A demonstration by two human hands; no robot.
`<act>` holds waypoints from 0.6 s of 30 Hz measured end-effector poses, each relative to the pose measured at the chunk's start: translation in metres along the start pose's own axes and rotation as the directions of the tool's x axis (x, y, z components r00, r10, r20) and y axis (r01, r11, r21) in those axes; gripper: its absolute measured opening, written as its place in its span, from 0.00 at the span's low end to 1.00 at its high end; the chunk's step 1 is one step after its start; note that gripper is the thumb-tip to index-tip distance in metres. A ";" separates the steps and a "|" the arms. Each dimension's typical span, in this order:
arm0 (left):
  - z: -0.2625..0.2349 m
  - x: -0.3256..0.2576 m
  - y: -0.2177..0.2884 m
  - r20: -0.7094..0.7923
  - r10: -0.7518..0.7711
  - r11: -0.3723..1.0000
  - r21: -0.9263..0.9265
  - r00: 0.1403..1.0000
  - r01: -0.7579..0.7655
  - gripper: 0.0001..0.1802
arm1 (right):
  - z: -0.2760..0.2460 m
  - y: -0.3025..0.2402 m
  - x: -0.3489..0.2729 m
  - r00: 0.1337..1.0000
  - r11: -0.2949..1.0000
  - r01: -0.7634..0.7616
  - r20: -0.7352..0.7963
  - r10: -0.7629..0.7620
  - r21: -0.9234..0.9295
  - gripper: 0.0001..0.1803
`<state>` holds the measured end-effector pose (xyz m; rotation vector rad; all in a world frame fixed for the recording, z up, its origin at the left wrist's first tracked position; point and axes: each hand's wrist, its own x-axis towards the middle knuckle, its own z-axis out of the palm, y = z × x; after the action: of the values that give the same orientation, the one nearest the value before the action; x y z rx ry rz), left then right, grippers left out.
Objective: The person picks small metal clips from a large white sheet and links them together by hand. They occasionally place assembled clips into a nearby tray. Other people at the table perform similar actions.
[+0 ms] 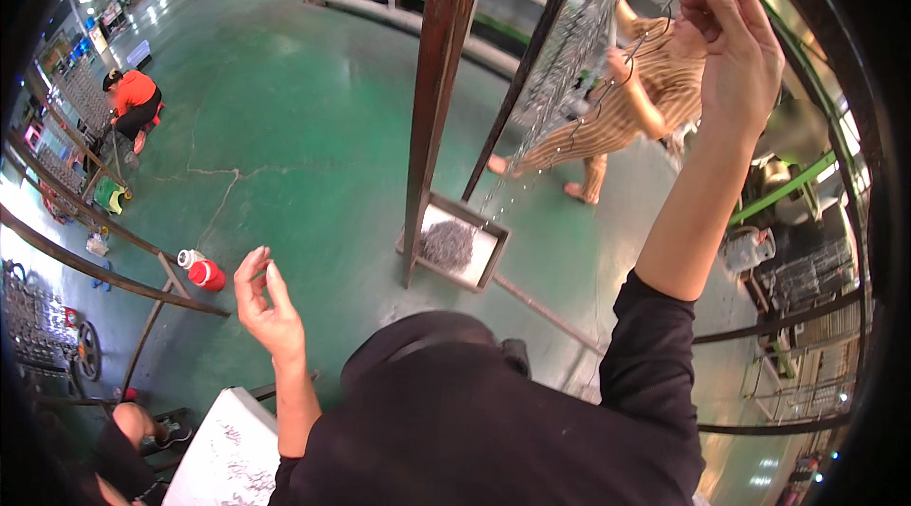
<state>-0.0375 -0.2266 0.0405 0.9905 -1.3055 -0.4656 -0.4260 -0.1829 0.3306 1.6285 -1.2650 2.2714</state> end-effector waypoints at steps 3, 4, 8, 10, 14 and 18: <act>0.008 0.001 0.007 -0.005 0.082 0.995 0.064 0.997 -0.082 0.11 | 0.002 0.003 0.031 0.999 0.996 0.044 -0.007 -0.043 0.075 0.13; 0.009 -0.001 0.009 -0.006 0.053 0.996 0.069 0.999 -0.052 0.11 | 0.002 0.005 0.039 0.998 0.997 0.044 -0.051 -0.040 0.066 0.13; 0.013 -0.007 0.015 -0.028 0.024 0.995 0.099 0.999 -0.021 0.11 | -0.005 0.012 0.070 0.994 0.999 0.023 -0.111 -0.020 0.027 0.10; 0.015 -0.012 0.015 -0.041 0.007 0.995 0.097 0.999 -0.003 0.11 | -0.003 0.018 0.085 0.991 0.998 0.026 -0.134 -0.017 0.065 0.11; 0.017 -0.018 0.014 -0.057 -0.009 0.994 0.104 0.998 0.015 0.11 | 0.010 0.026 0.102 0.985 0.993 0.060 -0.167 -0.043 0.099 0.11; 0.016 -0.021 0.016 -0.066 -0.030 0.992 0.120 0.997 0.038 0.10 | 0.025 0.027 0.104 0.979 0.972 0.154 -0.157 -0.127 0.175 0.10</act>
<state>-0.0612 -0.2077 0.0407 1.1214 -1.2725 -0.3804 -0.4657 -0.2564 0.4029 1.5183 -0.8991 2.4296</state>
